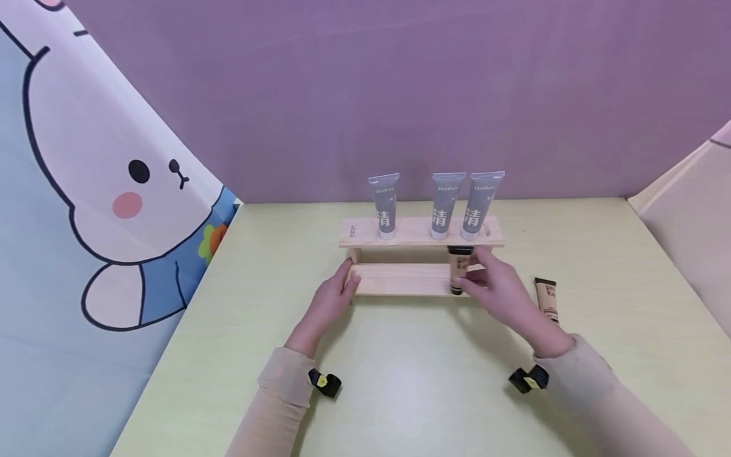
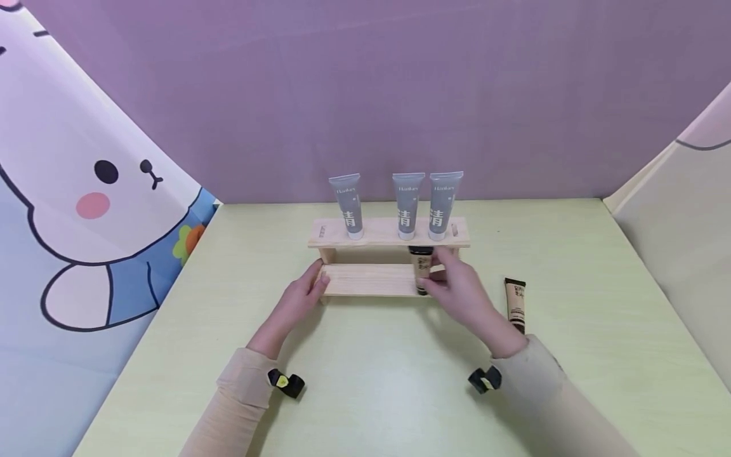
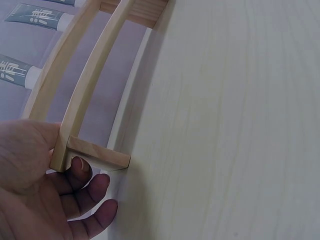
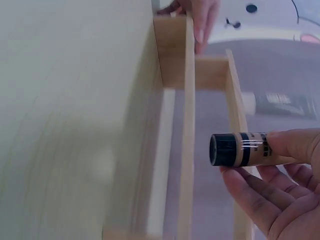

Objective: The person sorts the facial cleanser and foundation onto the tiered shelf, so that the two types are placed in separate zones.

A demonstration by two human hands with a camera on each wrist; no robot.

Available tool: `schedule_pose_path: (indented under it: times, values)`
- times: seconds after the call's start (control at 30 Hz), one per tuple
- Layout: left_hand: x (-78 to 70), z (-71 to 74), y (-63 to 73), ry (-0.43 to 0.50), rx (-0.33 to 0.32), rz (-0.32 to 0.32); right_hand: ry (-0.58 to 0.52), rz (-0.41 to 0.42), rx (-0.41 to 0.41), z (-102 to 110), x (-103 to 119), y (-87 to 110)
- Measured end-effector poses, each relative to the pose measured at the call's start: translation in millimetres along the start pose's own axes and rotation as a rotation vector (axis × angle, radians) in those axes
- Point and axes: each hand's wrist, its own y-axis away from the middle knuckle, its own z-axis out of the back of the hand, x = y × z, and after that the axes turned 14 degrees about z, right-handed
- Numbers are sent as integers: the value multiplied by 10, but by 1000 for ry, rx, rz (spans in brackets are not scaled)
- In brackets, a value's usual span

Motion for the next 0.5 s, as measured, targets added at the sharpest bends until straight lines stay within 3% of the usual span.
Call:
schedule_pose_path:
  times: [0.2,0.5]
  values:
    - [-10,-8,7,14,-3,-2,-36,86,25,-311,0,-249]
    - [-25,3,18,25,-4,-5,-63,118,40,-607,16,-479]
